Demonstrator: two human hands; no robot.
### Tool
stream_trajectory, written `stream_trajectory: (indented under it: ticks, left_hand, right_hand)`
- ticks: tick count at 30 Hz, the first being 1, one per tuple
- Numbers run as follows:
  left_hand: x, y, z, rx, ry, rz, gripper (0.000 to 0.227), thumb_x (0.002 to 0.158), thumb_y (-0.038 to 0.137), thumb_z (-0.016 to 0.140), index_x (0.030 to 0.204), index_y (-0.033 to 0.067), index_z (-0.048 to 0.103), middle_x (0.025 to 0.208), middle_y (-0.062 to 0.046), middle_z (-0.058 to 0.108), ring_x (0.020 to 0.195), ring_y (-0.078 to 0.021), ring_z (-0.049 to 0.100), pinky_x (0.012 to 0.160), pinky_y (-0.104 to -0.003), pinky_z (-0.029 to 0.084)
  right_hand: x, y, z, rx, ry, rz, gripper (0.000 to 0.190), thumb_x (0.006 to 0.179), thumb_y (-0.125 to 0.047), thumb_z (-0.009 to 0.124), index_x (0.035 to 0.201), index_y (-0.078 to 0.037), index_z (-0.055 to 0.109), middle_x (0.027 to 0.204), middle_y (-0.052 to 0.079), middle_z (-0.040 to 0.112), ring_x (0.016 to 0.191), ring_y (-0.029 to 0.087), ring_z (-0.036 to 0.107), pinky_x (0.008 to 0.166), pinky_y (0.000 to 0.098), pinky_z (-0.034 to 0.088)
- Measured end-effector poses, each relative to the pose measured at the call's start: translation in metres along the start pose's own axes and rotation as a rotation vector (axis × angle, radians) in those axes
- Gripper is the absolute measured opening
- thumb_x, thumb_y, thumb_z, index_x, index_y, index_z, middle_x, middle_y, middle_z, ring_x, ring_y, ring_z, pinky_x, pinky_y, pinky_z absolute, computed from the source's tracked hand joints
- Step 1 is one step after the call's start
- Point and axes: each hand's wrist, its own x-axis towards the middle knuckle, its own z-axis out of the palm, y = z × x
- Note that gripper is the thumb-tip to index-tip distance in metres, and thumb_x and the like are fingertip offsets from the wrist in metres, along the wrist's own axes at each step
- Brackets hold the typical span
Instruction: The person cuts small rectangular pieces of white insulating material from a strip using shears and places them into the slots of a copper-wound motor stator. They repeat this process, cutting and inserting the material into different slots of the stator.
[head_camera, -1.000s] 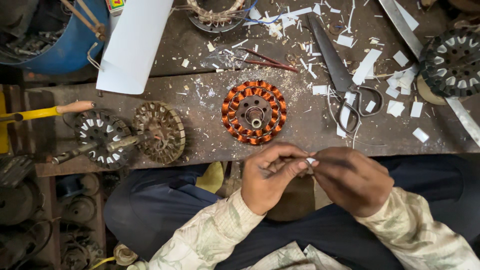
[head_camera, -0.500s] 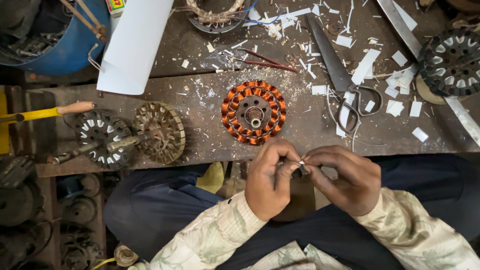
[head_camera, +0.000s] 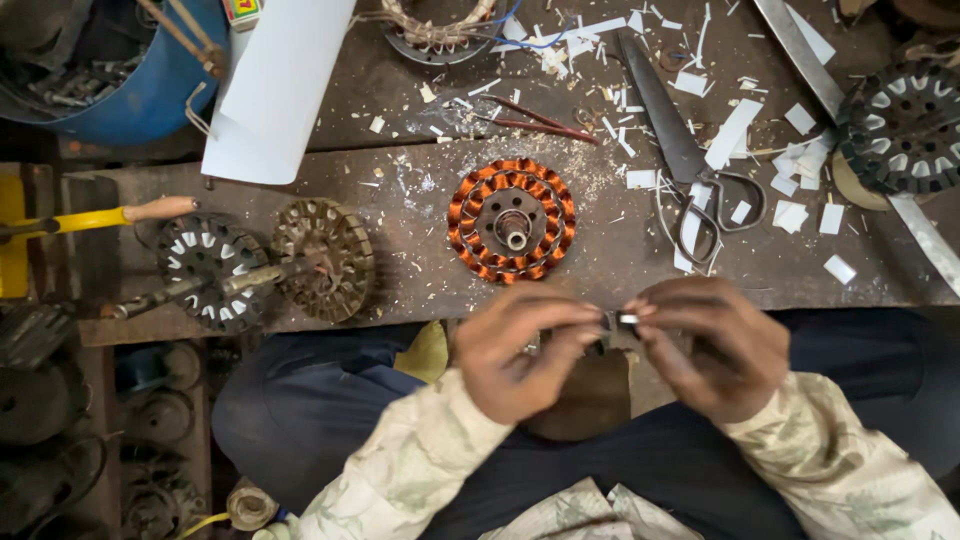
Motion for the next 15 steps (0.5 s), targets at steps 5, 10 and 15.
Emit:
stream_trajectory:
  ticks: [5, 10, 15]
  left_hand:
    - [0.036, -0.039, -0.035, 0.080, 0.527, -0.186, 0.014, 0.104, 0.010, 0.072, 0.117, 0.0076, 0.067, 0.095, -0.008, 0.074, 0.068, -0.0150, 0.067, 0.062, -0.023, 0.050]
    - [0.079, -0.096, -0.037, 0.559, -0.004, -0.171, 0.035, 0.100, 0.023, 0.082, 0.125, 0.0017, 0.070, 0.112, -0.019, 0.074, 0.099, -0.0329, 0.069, 0.085, -0.039, 0.053]
    - [0.085, -0.087, -0.025, 0.050, 0.021, -0.641, 0.037, 0.087, 0.018, 0.081, 0.121, 0.0082, 0.071, 0.111, -0.013, 0.078, 0.091, -0.0183, 0.076, 0.082, -0.032, 0.061]
  right_hand:
    - [-0.007, 0.000, 0.003, 0.176, 0.135, 0.261, 0.016, 0.104, 0.000, 0.063, 0.119, 0.004, 0.057, 0.114, 0.016, 0.068, 0.099, 0.018, 0.075, 0.083, 0.0284, 0.065]
    - [0.004, 0.015, 0.017, 0.088, 0.191, 0.474, 0.027, 0.099, 0.004, 0.064, 0.124, 0.010, 0.057, 0.111, 0.018, 0.069, 0.096, 0.019, 0.074, 0.084, 0.0292, 0.063]
    - [0.012, 0.024, 0.022, 0.056, 0.184, 0.511, 0.021, 0.100, 0.006, 0.062, 0.121, 0.008, 0.064, 0.109, 0.016, 0.070, 0.094, 0.018, 0.074, 0.083, 0.0286, 0.061]
